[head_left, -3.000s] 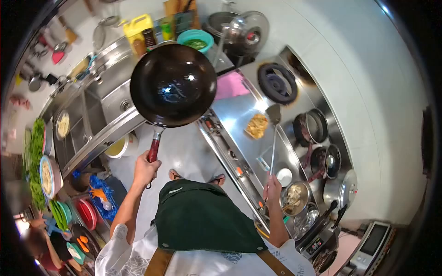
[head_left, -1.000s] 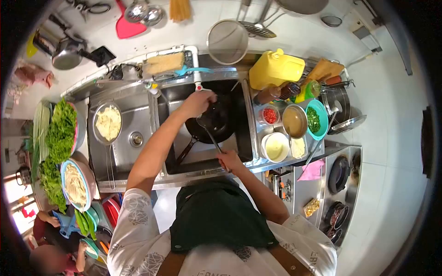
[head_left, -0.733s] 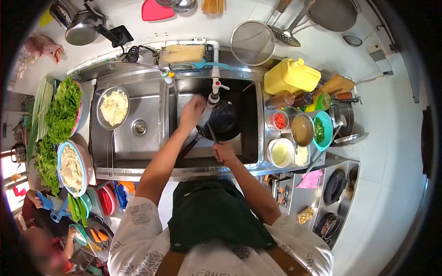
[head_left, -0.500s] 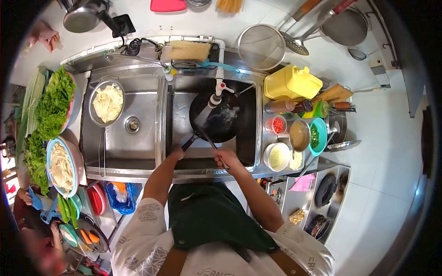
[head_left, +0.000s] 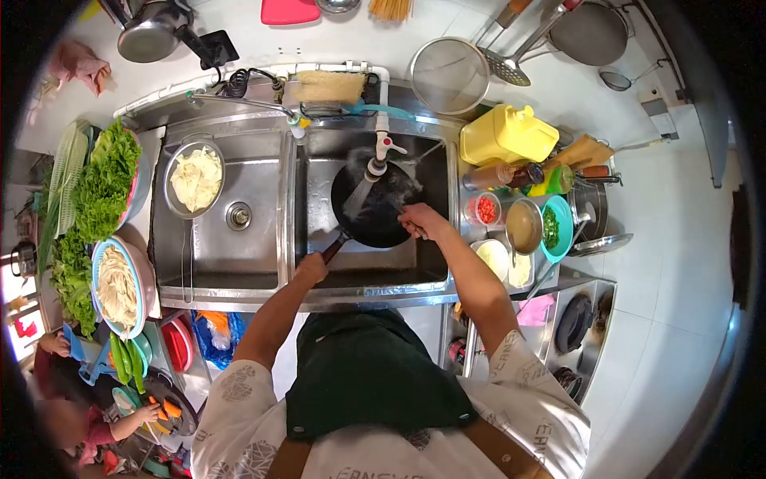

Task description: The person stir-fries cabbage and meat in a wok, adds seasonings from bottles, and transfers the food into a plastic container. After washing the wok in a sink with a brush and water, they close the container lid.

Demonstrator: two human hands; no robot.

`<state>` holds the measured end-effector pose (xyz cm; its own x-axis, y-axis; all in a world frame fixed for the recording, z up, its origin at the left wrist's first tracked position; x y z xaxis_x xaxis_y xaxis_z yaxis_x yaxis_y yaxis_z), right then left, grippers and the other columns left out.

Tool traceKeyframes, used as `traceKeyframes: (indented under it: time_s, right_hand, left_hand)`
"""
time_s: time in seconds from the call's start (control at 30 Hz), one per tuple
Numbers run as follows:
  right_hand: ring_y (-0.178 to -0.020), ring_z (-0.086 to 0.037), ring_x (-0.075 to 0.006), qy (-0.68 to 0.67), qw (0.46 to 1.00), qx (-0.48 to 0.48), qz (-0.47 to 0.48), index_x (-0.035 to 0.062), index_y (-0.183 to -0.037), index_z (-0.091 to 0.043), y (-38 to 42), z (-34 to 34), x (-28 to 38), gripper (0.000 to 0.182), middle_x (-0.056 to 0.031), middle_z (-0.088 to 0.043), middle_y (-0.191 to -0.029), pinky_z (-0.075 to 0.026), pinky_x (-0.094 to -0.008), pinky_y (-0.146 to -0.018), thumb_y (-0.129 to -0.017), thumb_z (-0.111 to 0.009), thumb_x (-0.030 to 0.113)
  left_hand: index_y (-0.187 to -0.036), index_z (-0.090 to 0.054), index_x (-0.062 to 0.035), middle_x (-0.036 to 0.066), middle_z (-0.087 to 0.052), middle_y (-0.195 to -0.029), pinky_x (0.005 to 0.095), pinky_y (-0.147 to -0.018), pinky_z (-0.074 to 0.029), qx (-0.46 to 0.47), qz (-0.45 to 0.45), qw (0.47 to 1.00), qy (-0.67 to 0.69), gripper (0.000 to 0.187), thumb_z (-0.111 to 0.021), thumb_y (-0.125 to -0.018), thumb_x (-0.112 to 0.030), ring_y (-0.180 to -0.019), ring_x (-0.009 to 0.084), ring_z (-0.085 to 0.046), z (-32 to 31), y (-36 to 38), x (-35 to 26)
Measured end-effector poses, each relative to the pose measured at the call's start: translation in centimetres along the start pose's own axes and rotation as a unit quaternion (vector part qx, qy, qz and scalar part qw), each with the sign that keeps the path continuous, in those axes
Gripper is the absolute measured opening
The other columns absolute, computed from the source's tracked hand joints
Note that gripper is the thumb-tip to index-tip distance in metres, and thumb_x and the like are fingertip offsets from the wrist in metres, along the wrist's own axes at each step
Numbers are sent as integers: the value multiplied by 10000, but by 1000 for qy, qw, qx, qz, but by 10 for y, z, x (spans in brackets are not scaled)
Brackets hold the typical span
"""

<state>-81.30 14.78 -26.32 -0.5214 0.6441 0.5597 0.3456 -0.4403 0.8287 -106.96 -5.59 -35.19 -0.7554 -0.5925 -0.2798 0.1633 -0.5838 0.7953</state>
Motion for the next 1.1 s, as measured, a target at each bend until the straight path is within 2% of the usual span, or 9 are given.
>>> traceKeyframes:
  time_s: [0.23, 0.4, 0.5, 0.6, 0.7, 0.77, 0.97, 1.07, 1.1]
  right_hand:
    - [-665, -701, -264, 634, 772, 34, 29, 55, -1087, -719, 70, 22, 20, 280, -154, -721, -811, -561, -390, -560, -828, -645, 131]
    - [-925, -729, -316, 750, 647, -136, 23, 49, -968, -759, 80, 71, 22, 206, -188, -737, -981, -599, -430, -723, -835, -625, 132]
    - [-884, -735, -337, 670, 720, -176, 32, 11, -904, -744, 73, 61, -1, 182, -203, -735, -960, -598, -405, -663, -856, -600, 113]
    - [-627, -669, -256, 152, 984, -85, -41, 14, -776, -653, 56, 11, -52, 167, -135, -681, -760, -508, -378, -483, -883, -602, 131]
    - [-478, -520, -153, -190, 981, -44, 17, 84, -893, -576, 22, -47, -70, 192, -38, -558, -667, -429, -331, -398, -947, -610, 264]
    - [-470, -498, -149, -238, 969, -65, 23, 80, -887, -574, 13, -83, -60, 195, -46, -569, -678, -411, -339, -399, -973, -576, 256]
    - [-513, -567, -164, -136, 979, -120, 96, 36, -932, -612, -27, -100, -19, 267, -64, -597, -701, -439, -348, -424, -991, -531, 284]
    - [-491, -575, -162, -33, 991, -90, 92, 6, -978, -617, 9, -77, 26, 260, -70, -602, -714, -444, -313, -425, -993, -520, 246]
    - [-506, -595, -146, -13, 993, -68, 92, 2, -1016, -643, 23, -69, 38, 258, -62, -617, -731, -454, -290, -425, -976, -539, 235]
  left_hand:
    - [-1078, -663, -11, 248, -684, -1083, 490, -878, -556, -70, -26, 996, -55, 263, -655, -864, -164, -1019, 419, -680, 5, 19, -9]
    - [-1075, -653, -18, 243, -682, -1085, 485, -849, -567, -84, -41, 992, -84, 266, -665, -869, -187, -998, 407, -688, 8, 18, -12]
    - [-1105, -652, -47, 220, -684, -1113, 464, -913, -545, -72, -23, 995, -68, 275, -658, -868, -186, -1048, 383, -679, 15, 15, -10]
    - [-1089, -651, -46, 220, -684, -1105, 456, -910, -542, -93, -9, 994, -60, 264, -648, -877, -202, -1044, 393, -675, 6, 6, -4]
    - [-1047, -658, -44, 213, -689, -1069, 455, -865, -541, -214, -93, 972, -23, 257, -640, -897, -251, -1002, 390, -680, 6, 12, -26]
    - [-999, -672, -45, 196, -701, -1011, 460, -801, -546, -374, -257, 891, 32, 277, -624, -921, -307, -926, 376, -693, 30, 46, -73]
    - [-944, -697, -14, 113, -705, -842, 421, -708, -551, 197, -2, 713, 673, 398, -548, -971, -382, -774, 295, -677, 0, -59, -143]
    - [-1052, -688, -14, 129, -719, -927, 399, -784, -571, 206, 9, 622, 756, 376, -563, -968, -358, -840, 298, -690, 0, -121, -179]
    - [-1097, -674, -25, 136, -713, -986, 402, -821, -559, 167, -69, 696, 695, 380, -577, -959, -366, -908, 309, -678, 22, -134, -186]
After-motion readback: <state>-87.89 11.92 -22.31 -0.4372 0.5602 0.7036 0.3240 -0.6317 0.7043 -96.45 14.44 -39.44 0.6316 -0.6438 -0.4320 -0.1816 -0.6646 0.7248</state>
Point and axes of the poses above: each hand's wrist, its own y-axis away from the middle knuckle, its own z-axis out of the back of the hand, x = y × z, the point moved 8 cm from there along -y, towards the middle knuckle
